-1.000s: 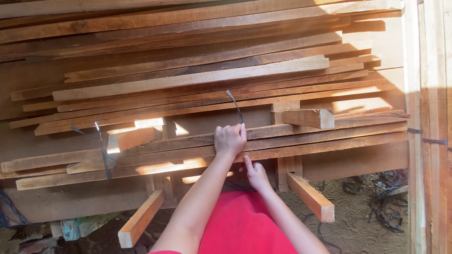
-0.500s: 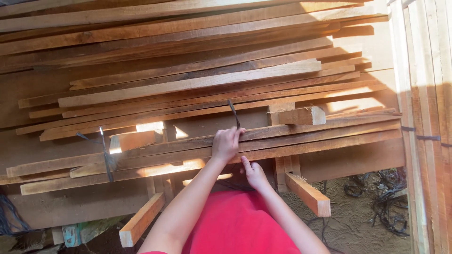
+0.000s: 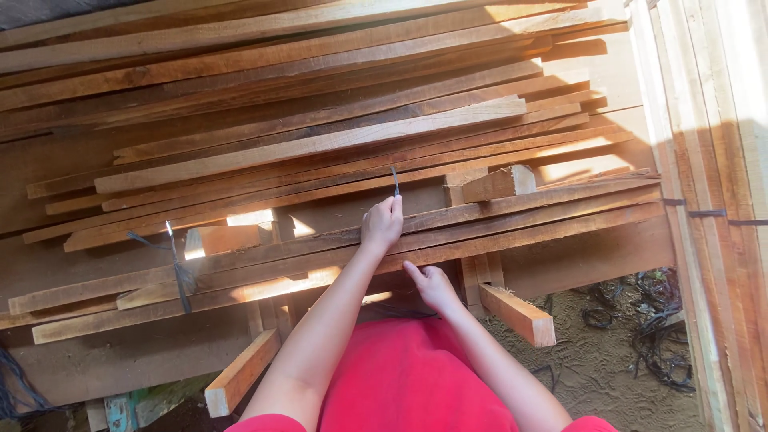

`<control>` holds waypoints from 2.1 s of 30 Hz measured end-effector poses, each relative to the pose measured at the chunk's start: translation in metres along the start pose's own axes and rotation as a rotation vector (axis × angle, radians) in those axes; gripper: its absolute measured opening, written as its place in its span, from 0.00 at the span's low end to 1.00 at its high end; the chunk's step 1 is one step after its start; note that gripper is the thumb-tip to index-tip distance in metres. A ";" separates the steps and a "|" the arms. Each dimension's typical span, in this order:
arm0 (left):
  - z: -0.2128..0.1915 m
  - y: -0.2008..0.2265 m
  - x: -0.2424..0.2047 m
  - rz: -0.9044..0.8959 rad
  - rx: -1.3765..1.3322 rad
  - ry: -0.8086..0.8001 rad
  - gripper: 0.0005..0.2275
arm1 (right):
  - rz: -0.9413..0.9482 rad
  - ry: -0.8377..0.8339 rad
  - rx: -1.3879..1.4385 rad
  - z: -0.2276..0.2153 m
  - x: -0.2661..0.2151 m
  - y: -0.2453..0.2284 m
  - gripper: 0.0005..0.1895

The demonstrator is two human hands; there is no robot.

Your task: Tying together a stack of thin wooden planks using plastic strips.

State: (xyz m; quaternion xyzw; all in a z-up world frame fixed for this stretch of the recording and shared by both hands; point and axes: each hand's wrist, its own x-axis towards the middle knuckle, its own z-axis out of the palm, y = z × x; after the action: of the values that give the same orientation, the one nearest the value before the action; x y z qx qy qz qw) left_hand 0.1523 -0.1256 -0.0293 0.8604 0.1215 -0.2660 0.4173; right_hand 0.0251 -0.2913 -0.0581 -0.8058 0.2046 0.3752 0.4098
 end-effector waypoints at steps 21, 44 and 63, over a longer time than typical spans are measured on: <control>-0.005 -0.008 -0.020 0.157 -0.073 0.055 0.21 | -0.239 0.031 -0.012 -0.038 -0.107 -0.004 0.11; -0.007 -0.012 -0.021 0.215 -0.176 -0.081 0.16 | -0.532 0.155 0.285 -0.103 -0.026 -0.175 0.19; 0.018 -0.062 0.027 0.217 -0.276 -0.241 0.17 | -0.523 0.396 0.497 -0.046 -0.065 -0.106 0.26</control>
State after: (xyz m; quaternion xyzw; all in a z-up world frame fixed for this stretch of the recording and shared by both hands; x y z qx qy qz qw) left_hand 0.1409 -0.1013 -0.0941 0.7652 0.0126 -0.3015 0.5687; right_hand 0.0715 -0.2660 0.0629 -0.7639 0.1521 0.0351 0.6262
